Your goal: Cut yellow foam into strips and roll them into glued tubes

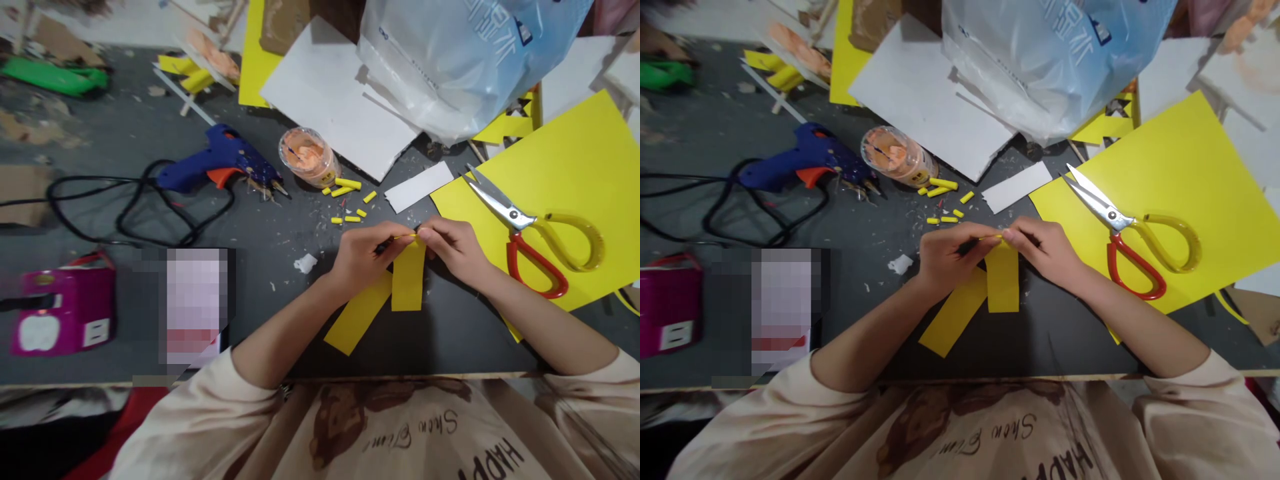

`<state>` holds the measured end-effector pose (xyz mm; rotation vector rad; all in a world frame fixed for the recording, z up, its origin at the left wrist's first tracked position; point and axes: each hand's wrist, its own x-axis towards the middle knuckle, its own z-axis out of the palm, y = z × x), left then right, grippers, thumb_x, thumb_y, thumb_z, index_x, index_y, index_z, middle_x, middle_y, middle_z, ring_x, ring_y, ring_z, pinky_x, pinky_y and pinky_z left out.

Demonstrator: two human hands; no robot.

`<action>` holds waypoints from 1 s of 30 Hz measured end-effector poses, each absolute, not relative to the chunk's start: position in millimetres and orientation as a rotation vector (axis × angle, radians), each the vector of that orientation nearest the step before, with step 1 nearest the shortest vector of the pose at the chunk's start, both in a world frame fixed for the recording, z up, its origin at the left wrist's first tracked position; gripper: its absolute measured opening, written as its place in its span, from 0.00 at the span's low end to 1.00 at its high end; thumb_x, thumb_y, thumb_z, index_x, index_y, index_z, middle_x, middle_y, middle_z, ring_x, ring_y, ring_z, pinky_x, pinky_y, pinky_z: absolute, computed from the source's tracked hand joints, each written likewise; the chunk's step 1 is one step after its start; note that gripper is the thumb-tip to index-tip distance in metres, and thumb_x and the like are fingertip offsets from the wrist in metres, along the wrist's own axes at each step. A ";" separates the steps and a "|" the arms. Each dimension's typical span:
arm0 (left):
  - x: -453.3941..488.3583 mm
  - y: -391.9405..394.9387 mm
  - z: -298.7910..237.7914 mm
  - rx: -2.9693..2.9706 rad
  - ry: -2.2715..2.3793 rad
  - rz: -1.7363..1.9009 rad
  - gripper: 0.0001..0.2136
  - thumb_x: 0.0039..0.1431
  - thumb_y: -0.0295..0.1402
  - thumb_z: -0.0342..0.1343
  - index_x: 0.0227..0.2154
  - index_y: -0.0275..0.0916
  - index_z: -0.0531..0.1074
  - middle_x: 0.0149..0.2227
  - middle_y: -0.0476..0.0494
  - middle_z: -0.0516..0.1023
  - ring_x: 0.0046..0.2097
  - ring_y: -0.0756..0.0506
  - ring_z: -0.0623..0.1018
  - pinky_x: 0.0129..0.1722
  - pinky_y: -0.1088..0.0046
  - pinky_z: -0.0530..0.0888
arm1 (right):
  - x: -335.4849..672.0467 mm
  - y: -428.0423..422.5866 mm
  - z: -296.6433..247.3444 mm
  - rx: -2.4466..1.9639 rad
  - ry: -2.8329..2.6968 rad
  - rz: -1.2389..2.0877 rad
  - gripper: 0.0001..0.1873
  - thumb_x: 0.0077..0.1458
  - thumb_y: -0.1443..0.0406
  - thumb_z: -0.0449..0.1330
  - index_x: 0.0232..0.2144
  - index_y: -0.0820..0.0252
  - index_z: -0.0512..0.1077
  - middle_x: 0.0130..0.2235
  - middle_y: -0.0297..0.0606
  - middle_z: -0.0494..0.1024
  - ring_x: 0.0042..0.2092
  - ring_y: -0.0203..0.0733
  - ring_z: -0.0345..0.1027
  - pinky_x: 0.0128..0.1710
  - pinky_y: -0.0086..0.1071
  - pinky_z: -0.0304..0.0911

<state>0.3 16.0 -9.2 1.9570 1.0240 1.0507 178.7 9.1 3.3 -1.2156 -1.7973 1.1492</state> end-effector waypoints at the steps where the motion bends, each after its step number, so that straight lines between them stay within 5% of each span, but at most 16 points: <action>1: 0.2 15.5 -9.3 1.987 1.037 1.036 0.08 0.61 0.33 0.55 0.30 0.38 0.77 0.28 0.50 0.82 0.28 0.54 0.78 0.28 0.84 0.70 | 178.8 9.7 3.5 -1.212 -1.821 1.143 0.21 0.63 0.54 0.50 0.22 0.59 0.64 0.20 0.29 0.64 0.24 0.30 0.58 0.25 0.28 0.53; 8: -1.0 16.2 -10.7 1.984 1.032 1.025 0.08 0.61 0.33 0.54 0.31 0.38 0.77 0.28 0.50 0.82 0.29 0.54 0.79 0.29 0.83 0.71 | 179.2 10.9 1.6 -1.211 -1.853 1.193 0.19 0.62 0.52 0.49 0.26 0.58 0.65 0.24 0.30 0.65 0.27 0.32 0.58 0.27 0.28 0.54; 16: 0.1 20.3 -12.5 1.855 1.042 1.100 0.10 0.60 0.37 0.56 0.29 0.38 0.78 0.30 0.46 0.83 0.31 0.51 0.80 0.31 0.79 0.74 | 178.0 7.8 -3.9 -1.132 -1.738 0.989 0.02 0.58 0.65 0.58 0.32 0.57 0.69 0.30 0.33 0.74 0.30 0.33 0.66 0.28 0.28 0.60; 22: 1.0 23.0 -11.8 1.702 1.010 1.018 0.13 0.57 0.42 0.59 0.29 0.37 0.77 0.28 0.46 0.82 0.28 0.52 0.78 0.27 0.80 0.73 | 178.4 8.6 -10.2 -0.961 -1.823 0.727 0.07 0.57 0.70 0.55 0.29 0.54 0.69 0.31 0.34 0.75 0.34 0.37 0.70 0.33 0.34 0.65; 30: -1.0 25.4 -12.9 1.626 0.991 0.979 0.10 0.55 0.40 0.60 0.29 0.37 0.77 0.30 0.45 0.82 0.30 0.51 0.79 0.30 0.79 0.74 | 177.0 6.9 -7.5 -1.016 -1.746 0.853 0.03 0.57 0.68 0.57 0.32 0.56 0.70 0.31 0.34 0.74 0.33 0.35 0.69 0.31 0.31 0.64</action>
